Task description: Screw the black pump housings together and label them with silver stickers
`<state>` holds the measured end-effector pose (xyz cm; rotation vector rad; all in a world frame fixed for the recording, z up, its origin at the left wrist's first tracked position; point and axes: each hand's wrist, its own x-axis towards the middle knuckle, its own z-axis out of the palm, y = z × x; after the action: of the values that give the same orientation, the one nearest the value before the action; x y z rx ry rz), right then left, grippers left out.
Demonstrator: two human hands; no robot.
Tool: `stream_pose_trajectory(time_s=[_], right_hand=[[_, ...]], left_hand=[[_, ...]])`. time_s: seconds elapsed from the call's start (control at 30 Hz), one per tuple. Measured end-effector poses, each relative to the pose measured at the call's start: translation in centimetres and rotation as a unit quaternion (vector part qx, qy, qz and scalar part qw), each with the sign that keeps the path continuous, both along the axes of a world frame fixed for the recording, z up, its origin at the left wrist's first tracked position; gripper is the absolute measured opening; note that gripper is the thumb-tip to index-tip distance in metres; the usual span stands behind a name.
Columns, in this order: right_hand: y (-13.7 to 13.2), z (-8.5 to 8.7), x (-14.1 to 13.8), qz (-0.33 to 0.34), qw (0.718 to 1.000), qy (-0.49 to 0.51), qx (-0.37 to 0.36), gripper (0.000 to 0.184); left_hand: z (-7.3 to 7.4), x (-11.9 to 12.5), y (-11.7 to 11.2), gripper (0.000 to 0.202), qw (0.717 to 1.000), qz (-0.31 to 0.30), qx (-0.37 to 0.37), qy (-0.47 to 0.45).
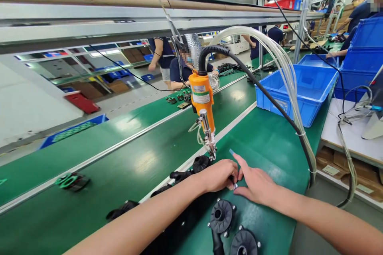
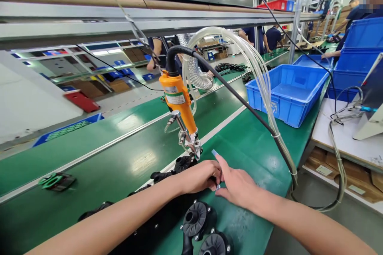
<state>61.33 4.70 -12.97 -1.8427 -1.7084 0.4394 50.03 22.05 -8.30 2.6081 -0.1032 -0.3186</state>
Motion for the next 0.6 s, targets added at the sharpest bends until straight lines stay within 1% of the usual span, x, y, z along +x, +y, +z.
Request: stream_pose_trajectory(time_s=[0.2, 0.3, 0.5, 0.6], right_hand=[[0.3, -1.3, 0.2, 0.044, 0.995, -0.069, 0.055, 0.112], [0.1, -2.0, 0.4, 0.073, 0.988, -0.105, 0.088, 0.101], [0.0, -3.0, 0.9, 0.132, 0.960, -0.194, 0.156, 0.070], [0.0, -3.2, 0.9, 0.152, 0.944, -0.225, 0.189, 0.063]], left_hand=[[-0.2, 0.1, -0.1, 0.024, 1.000, 0.015, -0.020, -0.004], [0.1, 0.0, 0.2, 0.026, 1.000, 0.028, -0.013, -0.003], [1.7, -1.0, 0.7, 0.025, 0.998, 0.048, 0.046, 0.016], [2.4, -1.7, 0.2, 0.032, 0.996, 0.064, 0.065, 0.016]])
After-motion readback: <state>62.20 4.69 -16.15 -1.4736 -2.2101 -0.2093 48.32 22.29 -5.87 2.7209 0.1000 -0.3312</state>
